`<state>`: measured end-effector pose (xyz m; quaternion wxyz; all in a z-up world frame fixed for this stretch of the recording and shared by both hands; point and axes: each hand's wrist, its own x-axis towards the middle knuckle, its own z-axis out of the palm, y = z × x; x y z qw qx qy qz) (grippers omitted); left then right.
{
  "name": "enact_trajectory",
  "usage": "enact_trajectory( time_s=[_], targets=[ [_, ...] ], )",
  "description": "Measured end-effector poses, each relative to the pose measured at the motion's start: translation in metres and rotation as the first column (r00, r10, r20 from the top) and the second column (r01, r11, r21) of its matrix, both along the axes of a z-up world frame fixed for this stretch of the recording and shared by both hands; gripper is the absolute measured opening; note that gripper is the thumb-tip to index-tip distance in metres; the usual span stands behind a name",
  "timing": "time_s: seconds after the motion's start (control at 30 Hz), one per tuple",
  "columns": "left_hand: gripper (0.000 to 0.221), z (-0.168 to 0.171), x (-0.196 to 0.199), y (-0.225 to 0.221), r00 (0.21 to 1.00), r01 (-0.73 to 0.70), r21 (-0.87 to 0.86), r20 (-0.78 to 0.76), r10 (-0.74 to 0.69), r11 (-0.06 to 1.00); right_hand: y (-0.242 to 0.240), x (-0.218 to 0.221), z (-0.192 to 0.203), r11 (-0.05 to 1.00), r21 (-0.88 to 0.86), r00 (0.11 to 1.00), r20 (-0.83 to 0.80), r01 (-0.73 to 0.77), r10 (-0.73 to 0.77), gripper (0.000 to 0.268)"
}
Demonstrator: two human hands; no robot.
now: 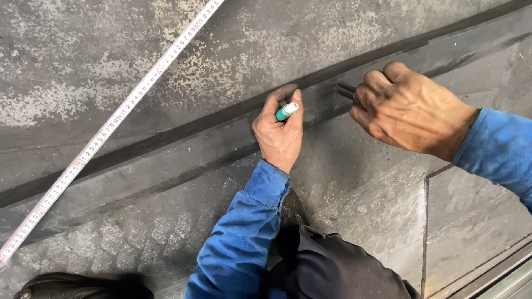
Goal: Measure and mark points on a long metal beam using a tape measure, L-square, divider, and marker.
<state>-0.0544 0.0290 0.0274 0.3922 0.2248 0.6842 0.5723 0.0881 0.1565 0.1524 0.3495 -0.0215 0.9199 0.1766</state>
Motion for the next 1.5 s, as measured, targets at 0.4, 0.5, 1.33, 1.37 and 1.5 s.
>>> enact_trajectory(
  time_s=[0.4,0.5,1.33,1.37,1.5],
  targets=[
    [0.018,-0.001,-0.001,-0.002,1.000,0.004,-0.017,0.014,-0.004,1.000,0.005,0.016,-0.005,0.992,-0.087,0.993,-0.083,-0.090,0.083,0.018],
    [0.018,0.001,-0.007,-0.002,0.998,0.052,-0.023,0.020,-0.051,0.998,0.000,0.024,-0.006,0.994,-0.087,0.994,-0.086,-0.073,0.066,0.018],
    [0.048,-0.090,-0.302,0.033,0.498,0.519,-0.541,-0.438,-0.749,0.662,-0.312,-0.038,-0.073,-0.796,-0.601,-0.733,0.513,0.065,-0.447,0.027],
    [0.048,-0.068,-0.319,0.037,0.498,0.516,-0.540,-0.442,-0.746,0.665,-0.317,-0.036,-0.063,-0.794,-0.604,-0.730,0.513,0.066,-0.451,0.027],
    [0.028,0.009,-0.399,0.019,0.259,0.746,-0.295,-0.697,-0.668,0.597,-0.344,-0.047,-0.046,-0.782,-0.385,-0.796,0.167,0.490,-0.582,0.020]
  ],
)
